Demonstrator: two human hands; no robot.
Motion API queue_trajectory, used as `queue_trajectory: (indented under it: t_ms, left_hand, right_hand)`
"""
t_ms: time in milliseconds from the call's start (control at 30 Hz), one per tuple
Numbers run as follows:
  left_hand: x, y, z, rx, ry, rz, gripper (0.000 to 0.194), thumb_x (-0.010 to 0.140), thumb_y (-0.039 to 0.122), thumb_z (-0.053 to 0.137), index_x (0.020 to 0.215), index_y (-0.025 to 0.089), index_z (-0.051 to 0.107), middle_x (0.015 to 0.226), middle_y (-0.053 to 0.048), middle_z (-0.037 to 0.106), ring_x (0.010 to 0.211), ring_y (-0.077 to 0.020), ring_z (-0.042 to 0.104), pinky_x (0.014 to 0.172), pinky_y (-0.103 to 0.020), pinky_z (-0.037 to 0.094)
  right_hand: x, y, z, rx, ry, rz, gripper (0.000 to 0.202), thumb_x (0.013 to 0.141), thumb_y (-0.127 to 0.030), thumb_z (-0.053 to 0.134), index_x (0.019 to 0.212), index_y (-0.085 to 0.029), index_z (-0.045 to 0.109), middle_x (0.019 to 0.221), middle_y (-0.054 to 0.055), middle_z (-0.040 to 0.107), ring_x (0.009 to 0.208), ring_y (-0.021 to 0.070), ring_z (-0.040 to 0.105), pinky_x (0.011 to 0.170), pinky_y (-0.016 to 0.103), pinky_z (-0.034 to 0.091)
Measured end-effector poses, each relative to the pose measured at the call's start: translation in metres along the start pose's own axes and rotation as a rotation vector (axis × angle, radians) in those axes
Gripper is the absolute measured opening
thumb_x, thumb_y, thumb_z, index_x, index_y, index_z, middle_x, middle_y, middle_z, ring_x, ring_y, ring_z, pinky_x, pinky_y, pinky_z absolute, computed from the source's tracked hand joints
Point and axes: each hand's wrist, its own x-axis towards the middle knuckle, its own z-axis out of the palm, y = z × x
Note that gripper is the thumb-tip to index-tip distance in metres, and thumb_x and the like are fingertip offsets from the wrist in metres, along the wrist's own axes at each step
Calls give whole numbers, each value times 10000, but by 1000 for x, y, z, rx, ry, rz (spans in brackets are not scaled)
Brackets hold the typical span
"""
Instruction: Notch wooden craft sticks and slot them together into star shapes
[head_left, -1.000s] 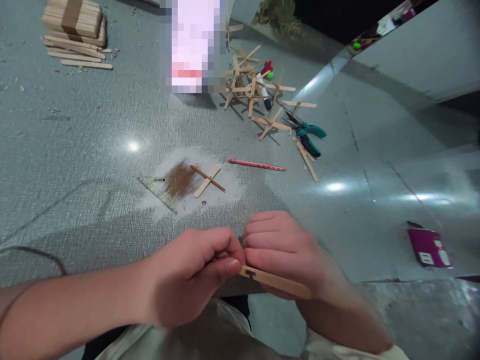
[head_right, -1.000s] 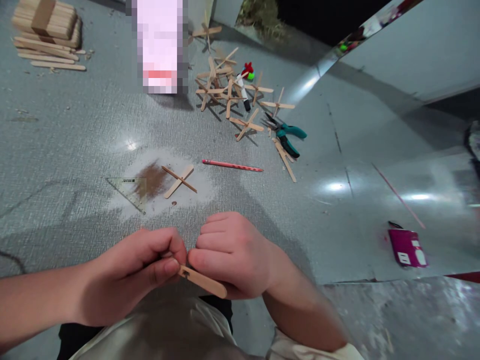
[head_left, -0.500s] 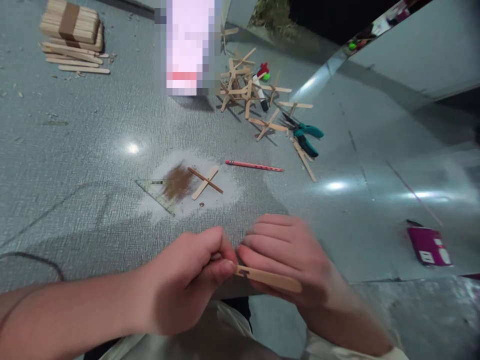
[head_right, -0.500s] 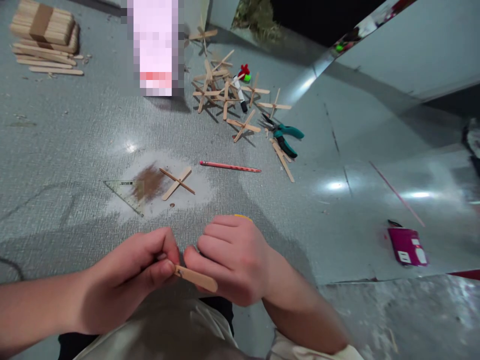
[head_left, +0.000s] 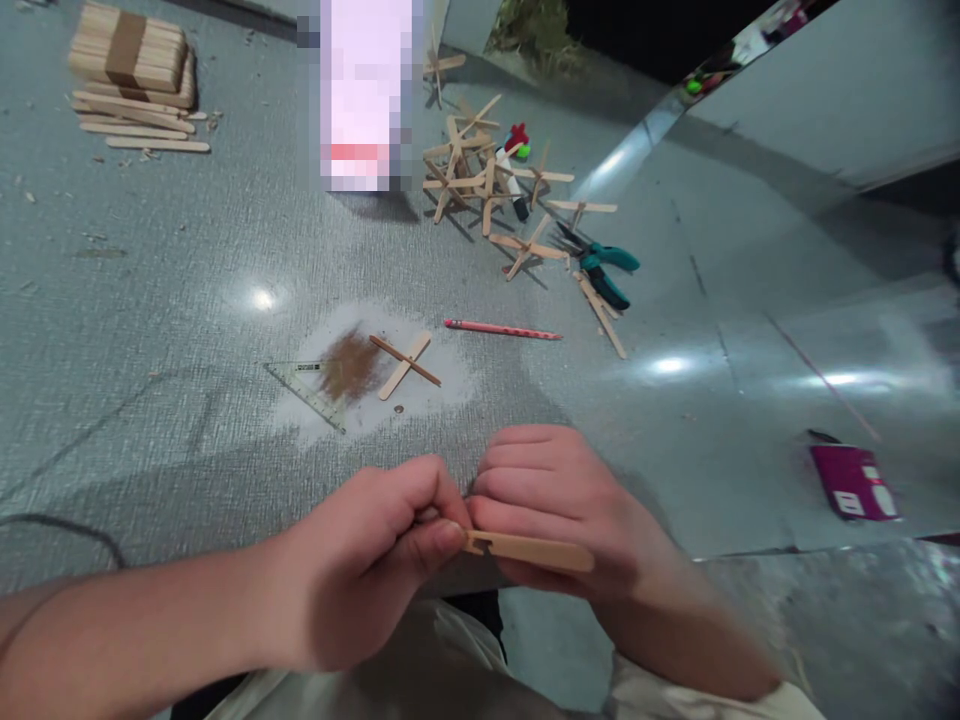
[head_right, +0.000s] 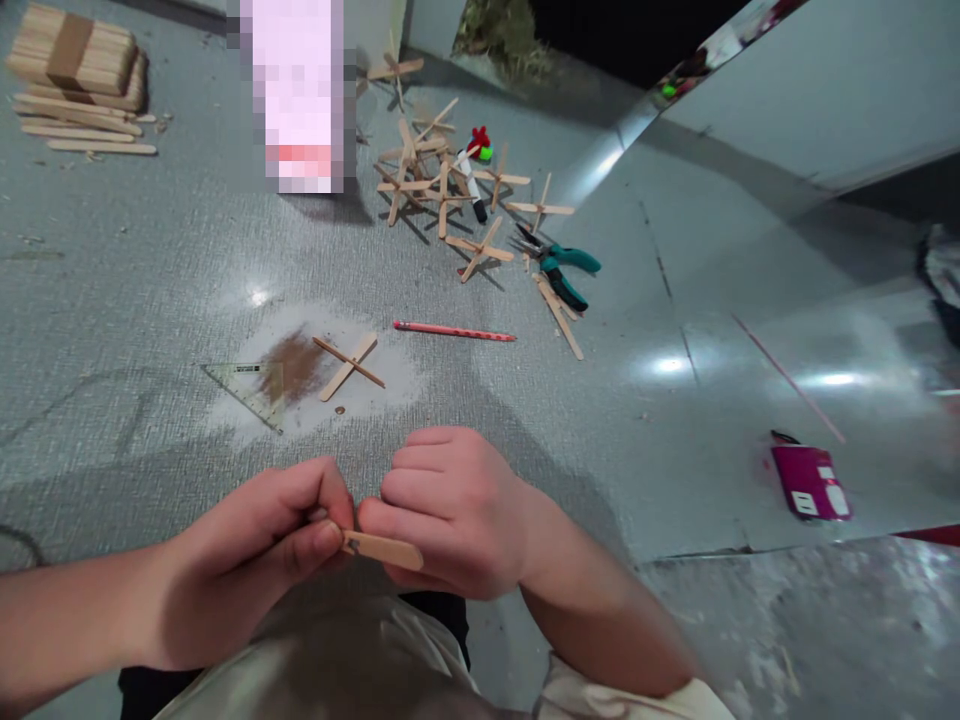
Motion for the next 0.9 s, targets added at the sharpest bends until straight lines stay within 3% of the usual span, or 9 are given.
queue_trajectory:
  t_ms: [133, 267, 500, 667, 900]
  left_hand:
    - [0, 4, -1, -10, -12, 6, 210, 1029, 293, 431, 840, 205, 450, 629, 77, 406, 547, -87, 296, 482, -212, 257]
    - [-1, 4, -1, -2, 2, 39, 238, 1046, 325, 443, 844, 201, 460, 646, 74, 417, 561, -83, 315, 496, -206, 266]
    - [-2, 1, -2, 37, 5, 36, 257, 1064, 347, 430, 859, 198, 470, 663, 70, 424, 580, -84, 324, 512, -206, 273]
    - [1, 4, -3, 125, 0, 93, 247, 1074, 302, 397, 863, 196, 470, 672, 65, 427, 596, -84, 345, 538, -208, 294]
    - [1, 6, -3, 243, 45, 150, 257, 1078, 276, 377, 845, 194, 445, 685, 68, 448, 590, -70, 367, 550, -198, 317]
  right_hand:
    - [2, -4, -3, 5, -1, 35, 374, 1102, -307, 315, 804, -207, 517, 597, -39, 440, 555, 144, 409, 564, 339, 277]
    - [2, -9, -5, -72, 82, 65, 229, 1069, -202, 407, 889, -186, 549, 638, -14, 538, 613, 156, 525, 608, 334, 359]
    - [1, 6, 4, 32, 108, -68, 274, 1093, -302, 392, 872, -197, 516, 610, -39, 485, 538, 128, 441, 563, 312, 294]
    - [1, 5, 1, 42, 48, -22, 342, 1089, -302, 361, 794, -206, 506, 595, -49, 401, 546, 132, 405, 577, 315, 276]
    - [3, -10, -8, -83, -46, 87, 280, 1054, -209, 395, 813, -199, 538, 642, -25, 464, 602, 148, 442, 611, 328, 307]
